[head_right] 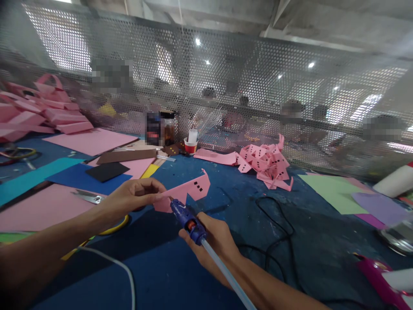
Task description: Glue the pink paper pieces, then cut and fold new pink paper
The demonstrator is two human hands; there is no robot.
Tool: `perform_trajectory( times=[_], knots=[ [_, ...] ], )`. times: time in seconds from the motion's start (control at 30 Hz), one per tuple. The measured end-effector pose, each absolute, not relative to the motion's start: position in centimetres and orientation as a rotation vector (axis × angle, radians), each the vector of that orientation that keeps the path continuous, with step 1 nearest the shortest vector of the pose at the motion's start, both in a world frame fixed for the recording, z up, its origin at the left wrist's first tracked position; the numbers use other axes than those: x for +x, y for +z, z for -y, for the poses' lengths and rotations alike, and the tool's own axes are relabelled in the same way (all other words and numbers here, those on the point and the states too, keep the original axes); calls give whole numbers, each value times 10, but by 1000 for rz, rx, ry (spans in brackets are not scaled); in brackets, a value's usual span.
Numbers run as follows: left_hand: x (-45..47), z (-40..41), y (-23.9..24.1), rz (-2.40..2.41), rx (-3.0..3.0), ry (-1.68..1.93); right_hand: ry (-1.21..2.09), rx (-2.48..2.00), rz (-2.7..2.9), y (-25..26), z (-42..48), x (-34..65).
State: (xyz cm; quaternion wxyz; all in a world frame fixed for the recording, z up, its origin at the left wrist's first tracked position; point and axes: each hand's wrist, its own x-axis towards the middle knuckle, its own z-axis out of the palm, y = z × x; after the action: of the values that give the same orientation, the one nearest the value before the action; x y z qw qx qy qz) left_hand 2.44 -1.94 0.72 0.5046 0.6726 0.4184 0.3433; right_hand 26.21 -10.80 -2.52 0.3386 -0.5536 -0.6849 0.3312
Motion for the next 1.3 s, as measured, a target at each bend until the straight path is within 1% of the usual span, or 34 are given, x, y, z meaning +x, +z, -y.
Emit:
perform_trajectory(
  times=[0.43, 1.1, 1.3],
  knots=[
    [25, 20, 7, -1005, 1609, 827, 883, -1459, 1755, -24, 109, 261],
    [23, 16, 4, -1011, 1615, 825, 997, -1473, 1692, -17, 109, 258],
    [23, 18, 6, -1060, 1629, 807, 953, -1433, 1708, -19, 109, 260]
  ],
)
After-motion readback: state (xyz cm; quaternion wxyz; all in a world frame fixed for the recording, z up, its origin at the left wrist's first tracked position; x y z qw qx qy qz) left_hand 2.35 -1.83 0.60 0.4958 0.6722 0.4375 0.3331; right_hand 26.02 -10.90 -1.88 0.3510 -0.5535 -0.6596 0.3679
